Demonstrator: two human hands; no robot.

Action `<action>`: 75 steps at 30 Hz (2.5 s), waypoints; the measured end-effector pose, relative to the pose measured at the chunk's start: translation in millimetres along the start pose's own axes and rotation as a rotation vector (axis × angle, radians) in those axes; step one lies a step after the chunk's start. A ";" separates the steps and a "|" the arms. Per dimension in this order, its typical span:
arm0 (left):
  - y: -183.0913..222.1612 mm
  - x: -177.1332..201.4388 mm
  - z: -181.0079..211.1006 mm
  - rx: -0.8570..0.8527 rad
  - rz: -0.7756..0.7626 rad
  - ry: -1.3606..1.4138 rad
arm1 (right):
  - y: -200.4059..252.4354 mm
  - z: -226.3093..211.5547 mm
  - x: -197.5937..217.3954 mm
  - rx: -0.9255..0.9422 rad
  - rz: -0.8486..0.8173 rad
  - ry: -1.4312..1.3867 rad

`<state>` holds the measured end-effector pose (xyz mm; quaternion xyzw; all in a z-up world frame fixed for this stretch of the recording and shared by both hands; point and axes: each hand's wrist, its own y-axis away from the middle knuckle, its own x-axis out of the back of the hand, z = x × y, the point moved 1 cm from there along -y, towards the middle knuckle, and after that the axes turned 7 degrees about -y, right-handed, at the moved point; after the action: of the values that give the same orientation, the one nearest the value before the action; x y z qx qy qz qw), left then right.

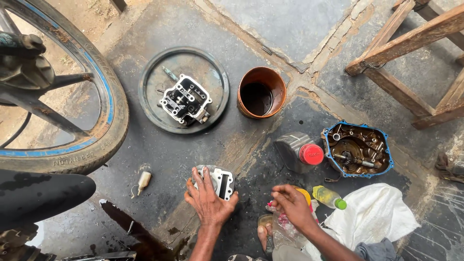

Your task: Repairing and cleaning components of a motorcycle engine in an outdoor workshop.

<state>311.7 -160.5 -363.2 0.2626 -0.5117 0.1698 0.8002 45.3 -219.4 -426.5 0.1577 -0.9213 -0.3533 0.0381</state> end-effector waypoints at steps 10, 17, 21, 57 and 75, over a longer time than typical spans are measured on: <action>65.6 23.0 -19.0 0.138 -0.024 -0.011 | -146.0 -139.0 -188.4 0.624 -0.014 0.751; 82.7 -8.9 -40.2 0.258 -0.342 -0.157 | -196.9 -171.9 -231.1 0.443 -0.015 0.961; 87.7 -3.6 -39.9 0.255 -0.251 -0.132 | -201.9 -171.1 -237.3 0.414 -0.035 1.000; 56.7 53.3 -67.6 0.155 0.159 0.072 | -209.4 -158.0 -201.3 0.692 -0.125 1.080; 27.9 77.5 -40.5 0.035 0.304 0.028 | -157.9 -77.8 -177.2 0.654 -0.449 1.059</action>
<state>358.6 -113.7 -299.7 0.1937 -0.5314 0.3013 0.7676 268.9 -323.4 -465.7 0.5017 -0.7827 0.0706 0.3614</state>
